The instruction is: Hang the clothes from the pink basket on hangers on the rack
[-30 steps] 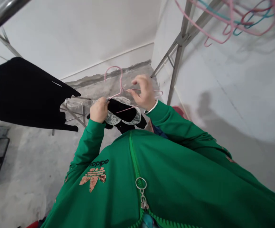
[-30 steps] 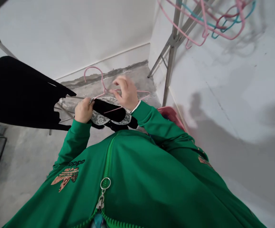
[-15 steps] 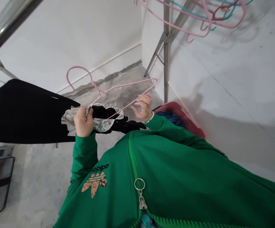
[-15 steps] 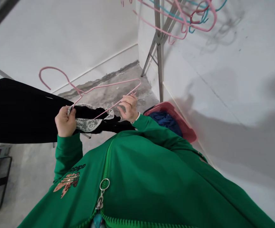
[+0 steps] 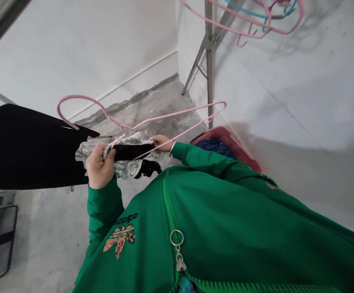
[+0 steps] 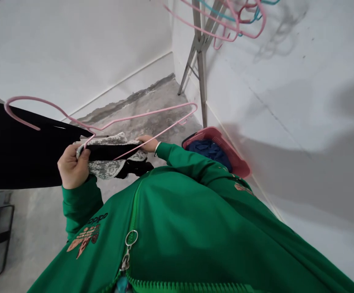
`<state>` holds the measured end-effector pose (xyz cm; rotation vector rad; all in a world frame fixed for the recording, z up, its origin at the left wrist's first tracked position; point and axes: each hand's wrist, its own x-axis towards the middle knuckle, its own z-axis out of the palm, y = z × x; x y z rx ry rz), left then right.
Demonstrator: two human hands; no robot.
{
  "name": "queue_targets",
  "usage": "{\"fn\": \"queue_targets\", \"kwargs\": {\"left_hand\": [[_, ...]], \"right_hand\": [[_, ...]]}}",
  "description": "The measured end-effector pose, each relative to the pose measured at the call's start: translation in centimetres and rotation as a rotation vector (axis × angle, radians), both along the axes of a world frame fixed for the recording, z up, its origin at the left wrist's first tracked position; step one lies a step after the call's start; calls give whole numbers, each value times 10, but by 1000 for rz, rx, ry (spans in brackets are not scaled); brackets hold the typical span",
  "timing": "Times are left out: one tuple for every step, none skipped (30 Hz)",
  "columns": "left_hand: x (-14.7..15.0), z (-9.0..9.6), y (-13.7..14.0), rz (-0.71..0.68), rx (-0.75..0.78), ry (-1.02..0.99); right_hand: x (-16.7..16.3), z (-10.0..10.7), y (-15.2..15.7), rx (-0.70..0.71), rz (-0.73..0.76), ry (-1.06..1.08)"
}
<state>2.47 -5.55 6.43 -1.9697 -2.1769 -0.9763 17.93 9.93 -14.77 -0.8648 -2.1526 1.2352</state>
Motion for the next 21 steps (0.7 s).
{"fn": "queue_targets", "kwargs": {"left_hand": [[-5, -2, -1, 25, -5, 13], [-10, -5, -2, 50, -16, 26], [-15, -10, -2, 71, -31, 36], [-21, -16, -2, 87, -51, 39], [-26, -23, -2, 98, -72, 35], [-31, -31, -2, 104, -93, 26], [-34, -39, -1, 103, -110, 15], [-37, -47, 0, 95, -121, 5], [-40, -54, 1, 78, -127, 0], [-41, -60, 3, 51, -131, -1], [-41, -65, 4, 16, -132, -1], [-40, -68, 6, -23, -134, -1], [-38, -70, 8, -65, -139, 0], [-34, -72, 10, -107, -143, 1], [-30, -72, 13, -143, -140, 1], [-25, -73, 15, -167, -130, -1], [-20, -72, 17, -177, -115, -6], [-15, -72, 19, -180, -98, -12], [-11, -71, 21, -181, -82, -20], [-8, -71, 22, -184, -73, -30], [-7, -70, 23, -191, -72, -41]], "right_hand": [[9, -3, 5, 5, -74, 11], [19, -6, 10, 7, -151, 23], [31, -8, 17, 5, -217, 30], [43, -11, 24, 0, -267, 34], [55, -13, 29, -8, -305, 36], [66, -14, 33, -20, -336, 45], [75, -13, 35, -32, -362, 66], [83, -12, 35, -38, -391, 102], [89, -9, 32, -31, -426, 150], [94, -5, 28, -9, -471, 204], [98, 1, 23, 31, -515, 251], [101, 8, 19, 86, -550, 282], [103, 16, 14, 150, -570, 286], [104, 24, 10, 214, -576, 272], [104, 32, 6, 269, -568, 246], [105, 39, 3, 311, -549, 213], [105, 44, 0, 334, -521, 177], [105, 47, -1, 338, -488, 141], [105, 49, -3, 326, -456, 108], [106, 47, -3, 303, -429, 82], [107, 44, -3, 277, -413, 62]]}}
